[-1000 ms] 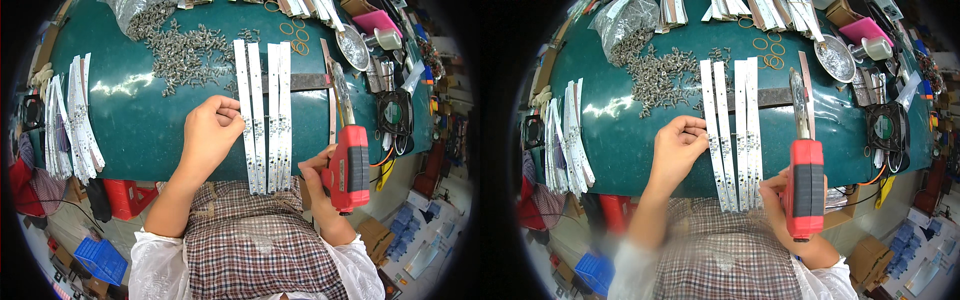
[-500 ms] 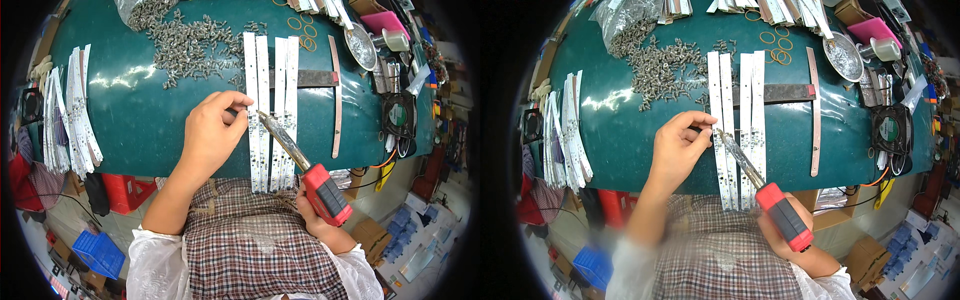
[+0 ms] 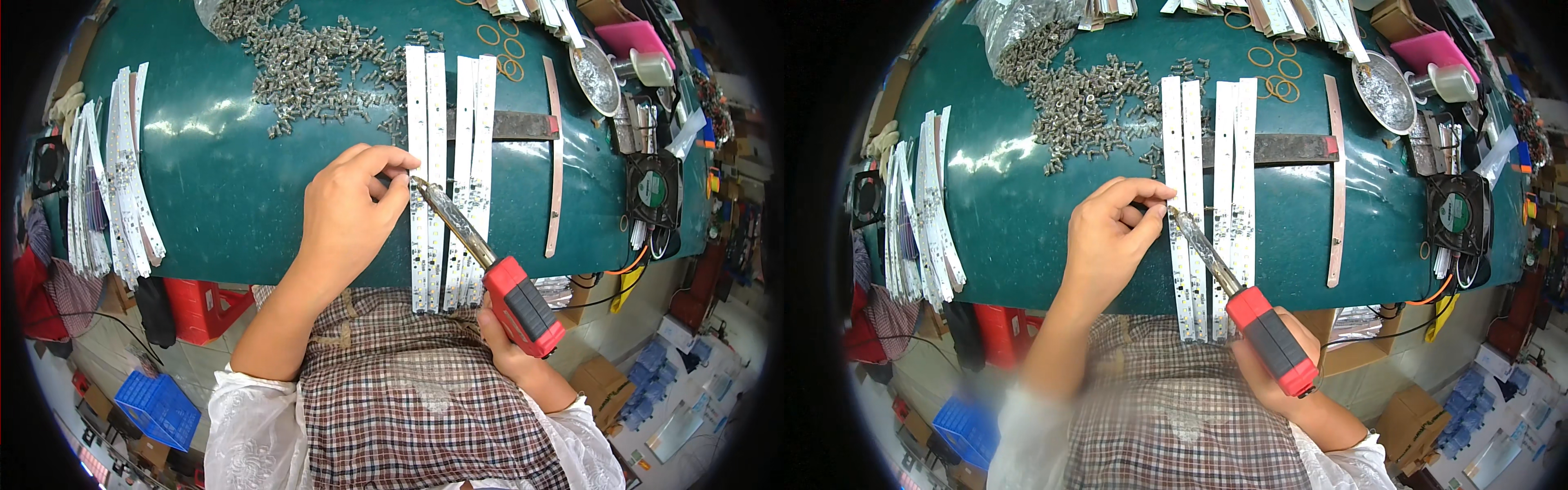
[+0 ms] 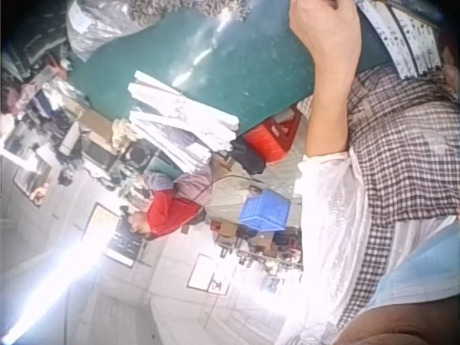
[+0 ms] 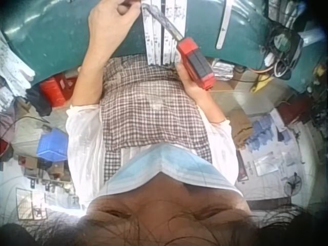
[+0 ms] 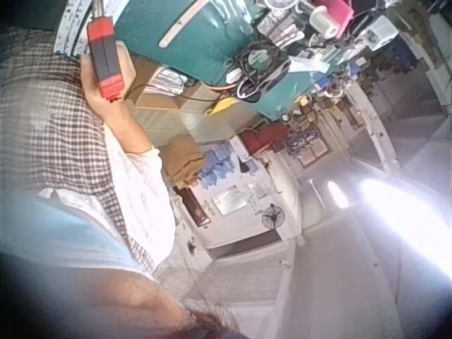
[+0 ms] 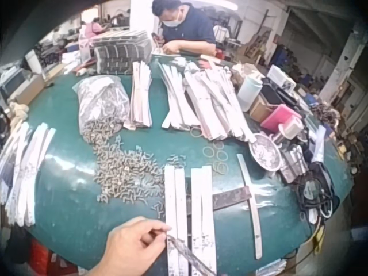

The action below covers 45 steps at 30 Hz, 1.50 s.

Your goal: The person aligns LED strips and solders their connection points using a soldering iron, sets finished strips aside, gathers bundles of strips, and tapes them together by hand.

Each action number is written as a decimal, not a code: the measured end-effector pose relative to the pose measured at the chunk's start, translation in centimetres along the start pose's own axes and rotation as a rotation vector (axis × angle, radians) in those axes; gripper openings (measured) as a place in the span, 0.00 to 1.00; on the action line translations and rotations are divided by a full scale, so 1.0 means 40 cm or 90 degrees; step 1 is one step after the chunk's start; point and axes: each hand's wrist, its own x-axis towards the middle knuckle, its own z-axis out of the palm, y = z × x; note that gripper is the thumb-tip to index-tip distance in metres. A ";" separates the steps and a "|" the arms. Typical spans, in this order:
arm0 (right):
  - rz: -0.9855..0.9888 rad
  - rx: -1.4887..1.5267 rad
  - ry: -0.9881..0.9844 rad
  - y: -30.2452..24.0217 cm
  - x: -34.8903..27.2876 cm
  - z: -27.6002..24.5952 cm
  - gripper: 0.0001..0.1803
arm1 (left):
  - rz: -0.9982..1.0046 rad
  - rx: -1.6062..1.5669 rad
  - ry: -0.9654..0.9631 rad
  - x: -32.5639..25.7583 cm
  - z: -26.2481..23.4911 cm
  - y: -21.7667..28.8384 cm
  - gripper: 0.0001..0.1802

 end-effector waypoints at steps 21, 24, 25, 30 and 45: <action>-0.137 -0.062 0.056 -0.021 0.015 0.006 0.12 | 0.016 0.008 0.016 0.000 0.002 -0.001 0.09; -0.130 -0.078 0.050 -0.020 0.013 0.003 0.12 | 0.015 0.005 0.006 0.000 -0.001 -0.003 0.09; -0.123 -0.083 0.042 -0.020 0.013 0.003 0.11 | 0.011 0.002 0.001 0.000 -0.001 -0.003 0.09; -0.100 -0.072 0.038 -0.024 0.015 0.008 0.10 | 0.014 0.000 -0.001 0.000 -0.002 -0.005 0.09; -0.150 -0.108 0.060 -0.040 0.017 0.005 0.10 | 0.016 0.003 0.010 -0.001 0.000 -0.004 0.09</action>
